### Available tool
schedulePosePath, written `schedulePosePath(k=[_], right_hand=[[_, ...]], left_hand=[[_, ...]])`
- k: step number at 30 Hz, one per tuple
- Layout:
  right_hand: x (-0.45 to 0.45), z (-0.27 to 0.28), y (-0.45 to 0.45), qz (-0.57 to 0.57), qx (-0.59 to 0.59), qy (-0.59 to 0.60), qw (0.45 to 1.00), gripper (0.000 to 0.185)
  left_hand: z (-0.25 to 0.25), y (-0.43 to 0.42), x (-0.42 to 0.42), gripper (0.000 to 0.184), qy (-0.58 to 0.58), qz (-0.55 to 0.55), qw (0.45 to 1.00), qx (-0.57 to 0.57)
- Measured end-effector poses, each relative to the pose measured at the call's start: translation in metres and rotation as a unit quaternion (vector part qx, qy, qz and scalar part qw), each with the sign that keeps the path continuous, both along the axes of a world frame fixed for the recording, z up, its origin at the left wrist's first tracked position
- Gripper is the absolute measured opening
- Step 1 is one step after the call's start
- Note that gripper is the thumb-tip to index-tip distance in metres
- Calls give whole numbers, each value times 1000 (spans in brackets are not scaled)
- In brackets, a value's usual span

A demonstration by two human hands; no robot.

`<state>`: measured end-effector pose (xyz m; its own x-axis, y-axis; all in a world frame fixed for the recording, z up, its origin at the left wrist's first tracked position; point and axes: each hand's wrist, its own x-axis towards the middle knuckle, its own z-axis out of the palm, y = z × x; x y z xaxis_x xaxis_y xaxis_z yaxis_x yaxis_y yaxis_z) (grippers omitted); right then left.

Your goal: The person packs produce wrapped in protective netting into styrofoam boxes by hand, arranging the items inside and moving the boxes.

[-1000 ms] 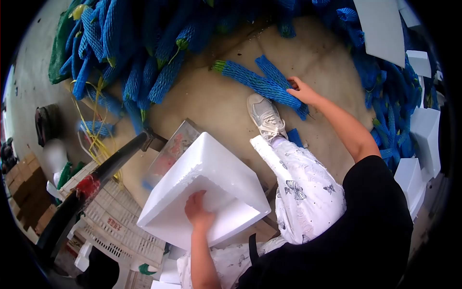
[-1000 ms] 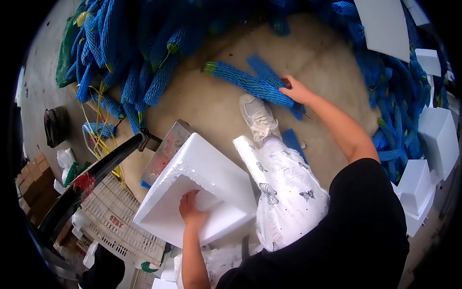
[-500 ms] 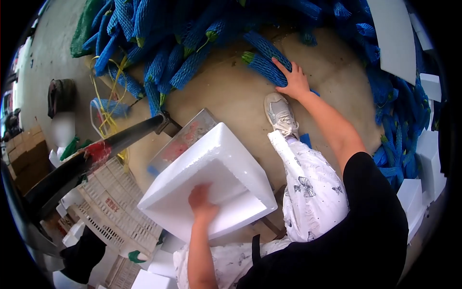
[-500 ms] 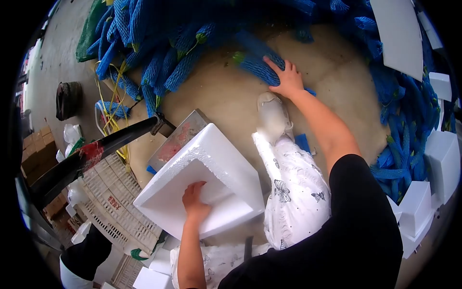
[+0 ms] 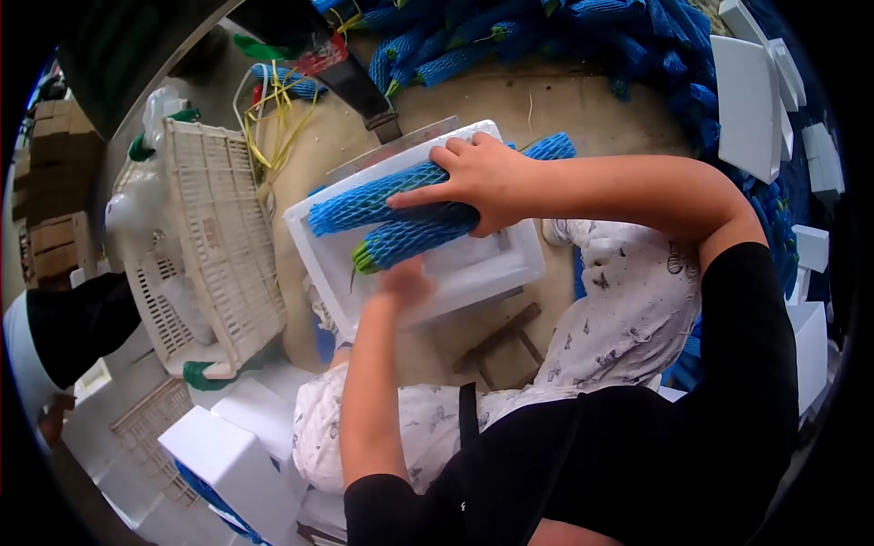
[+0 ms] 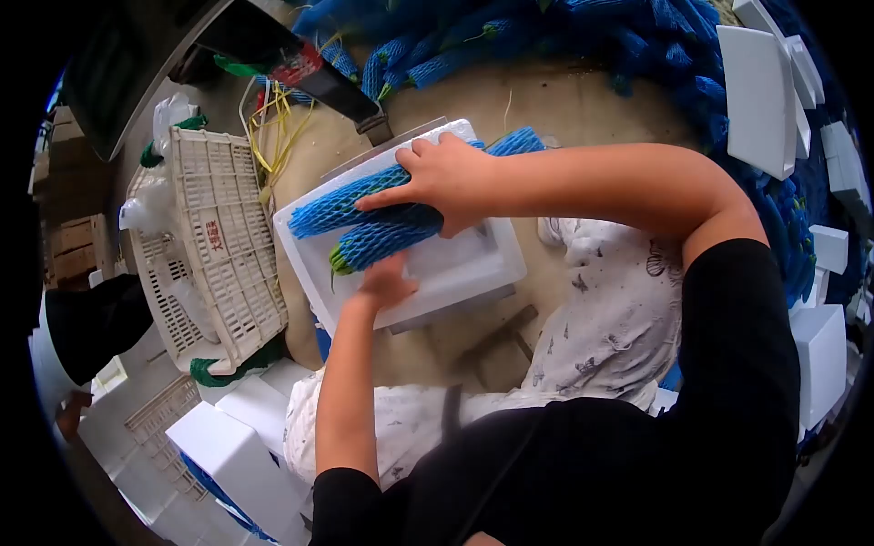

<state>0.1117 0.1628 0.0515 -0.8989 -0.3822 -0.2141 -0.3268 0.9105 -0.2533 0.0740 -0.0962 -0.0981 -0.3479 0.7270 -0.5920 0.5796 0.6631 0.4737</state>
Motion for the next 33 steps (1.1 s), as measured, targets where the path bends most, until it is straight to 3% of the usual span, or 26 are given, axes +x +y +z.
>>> schedulePosePath(k=[2,6,7,8,10,11,12,13,15,16,17,20,22,23,27,29,31,32,33], right_hand=[[-13,-51,-38,46,71,100,991,103],[-18,-134,-51,-147,-32,-59,987,75],[-19,-129,-54,-140,-27,-63,988,75],[-19,-124,-58,-157,26,-74,985,65],[-18,-101,-59,-170,78,-87,978,55],[-17,-80,-57,-118,137,-174,968,45],[-12,-70,-54,-64,194,-260,944,35],[-3,-76,-51,-61,194,-266,942,35],[10,-101,-40,-42,149,-59,986,27],[14,-126,-46,-66,64,27,995,30],[12,-136,-62,-79,74,67,992,28],[-1,-161,-76,-159,71,155,972,29],[2,-151,-69,-123,5,43,992,26],[-3,-132,-59,-19,113,5,993,24],[-28,-155,-53,-28,172,-153,973,19],[-46,-158,-66,19,214,-223,951,22],[-42,-161,-65,-27,62,-248,966,24],[-25,-166,-55,21,49,-143,988,24],[-23,-138,-39,59,25,-146,987,21]], left_hand=[[20,-2,8,75,-6,27,1000,-10],[42,-10,5,56,10,116,993,10],[48,-6,-1,49,-1,156,988,-6],[31,-7,-1,39,120,165,978,44],[18,-3,-18,40,178,171,965,89],[11,-3,-26,41,238,170,947,130],[1,-4,-31,41,233,172,949,128],[-9,-4,-35,43,197,190,953,133],[-7,1,-39,44,163,213,953,143],[6,1,-40,46,205,170,958,106],[12,0,-37,48,242,124,960,64],[-13,-6,-39,48,268,109,954,76],[-22,-6,-37,47,277,76,955,76],[-25,-4,-37,46,303,80,947,68],[-32,4,-42,42,387,70,914,102],[-14,25,-38,36,360,14,907,218],[-9,40,-25,31,157,-22,951,265],[-20,41,-20,28,150,7,950,273],[-35,40,-19,26,141,38,948,282]])
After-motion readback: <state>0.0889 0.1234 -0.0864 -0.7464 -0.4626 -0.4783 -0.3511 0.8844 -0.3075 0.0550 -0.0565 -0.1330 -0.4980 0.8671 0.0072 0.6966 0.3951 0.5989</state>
